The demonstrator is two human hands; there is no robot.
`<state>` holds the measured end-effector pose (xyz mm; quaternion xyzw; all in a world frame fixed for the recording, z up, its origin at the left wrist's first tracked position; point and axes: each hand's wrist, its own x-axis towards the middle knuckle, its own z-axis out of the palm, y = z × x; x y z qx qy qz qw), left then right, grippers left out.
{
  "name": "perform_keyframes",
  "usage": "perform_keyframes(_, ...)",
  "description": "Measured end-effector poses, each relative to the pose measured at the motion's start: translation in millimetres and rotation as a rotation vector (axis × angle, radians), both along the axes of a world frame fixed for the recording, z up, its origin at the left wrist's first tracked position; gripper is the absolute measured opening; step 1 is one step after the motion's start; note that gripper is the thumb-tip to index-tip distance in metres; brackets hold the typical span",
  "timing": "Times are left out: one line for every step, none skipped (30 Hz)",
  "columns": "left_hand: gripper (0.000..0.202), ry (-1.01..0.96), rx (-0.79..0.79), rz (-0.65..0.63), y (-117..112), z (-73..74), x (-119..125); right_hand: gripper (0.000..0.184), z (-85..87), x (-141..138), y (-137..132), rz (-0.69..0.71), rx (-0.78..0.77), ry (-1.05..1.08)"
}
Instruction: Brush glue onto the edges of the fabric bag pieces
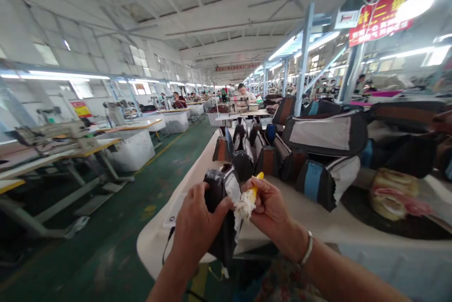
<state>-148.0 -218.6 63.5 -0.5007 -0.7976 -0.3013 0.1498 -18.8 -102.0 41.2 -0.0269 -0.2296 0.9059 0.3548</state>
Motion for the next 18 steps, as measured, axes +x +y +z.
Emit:
perform_keyframes(0.044,-0.020,0.012,-0.016,0,0.1,-1,0.022,-0.3,-2,-2,0.005,-0.015,-0.004)
perform_keyframes(0.039,-0.041,0.031,-0.043,1,-0.6,-4,0.023,-0.1,-3,-3,0.011,-0.022,-0.011)
perform_keyframes(0.036,-0.067,0.057,-0.074,2,-1.7,-7,0.024,0.7,-2,-4,0.014,-0.020,-0.021)
perform_keyframes(0.034,-0.098,0.085,-0.107,3,-3.0,-10,0.024,2.2,1,-4,0.012,-0.009,-0.034)
perform_keyframes(0.033,-0.134,0.111,-0.140,4,-4.0,-13,0.025,4.6,5,-3,0.000,0.005,-0.050)
perform_keyframes(0.033,-0.170,0.133,-0.170,5,-4.3,-15,0.025,8.0,9,-1,-0.024,0.019,-0.068)
perform_keyframes(0.033,-0.204,0.147,-0.198,6,-3.7,-17,0.026,12.4,15,2,-0.062,0.034,-0.085)
perform_keyframes(0.033,-0.235,0.156,-0.221,6,-1.9,-18,0.026,18.0,20,5,-0.109,0.051,-0.098)
perform_keyframes(0.033,-0.261,0.158,-0.239,5,1.2,-18,0.027,24.6,26,9,-0.164,0.073,-0.109)
perform_keyframes(0.033,-0.287,0.154,-0.250,5,5.5,-16,0.027,32.0,31,13,-0.227,0.102,-0.115)
perform_keyframes(0.033,-0.314,0.144,-0.260,4,10.8,-13,0.027,39.9,35,16,-0.297,0.140,-0.116)
perform_keyframes(0.032,-0.343,0.127,-0.273,3,16.8,-9,0.028,47.9,39,19,-0.369,0.188,-0.114)
perform_keyframes(0.032,-0.372,0.104,-0.293,3,22.9,-5,0.027,55.6,42,20,-0.440,0.250,-0.114)
perform_keyframes(0.032,-0.397,0.079,-0.319,3,28.9,-1,0.026,62.4,44,20,-0.505,0.328,-0.121)
perform_keyframes(0.032,-0.418,0.059,-0.346,4,34.1,3,0.024,68.2,44,20,-0.565,0.426,-0.133)
perform_keyframes(0.032,-0.436,0.043,-0.373,5,38.3,7,0.021,72.6,44,19,-0.621,0.536,-0.153)
perform_keyframes(0.032,-0.449,0.032,-0.401,7,41.3,10,0.018,75.7,43,19,-0.676,0.656,-0.175)
perform_keyframes(0.031,-0.456,0.028,-0.425,9,43.1,12,0.015,77.5,41,18,-0.730,0.787,-0.198)
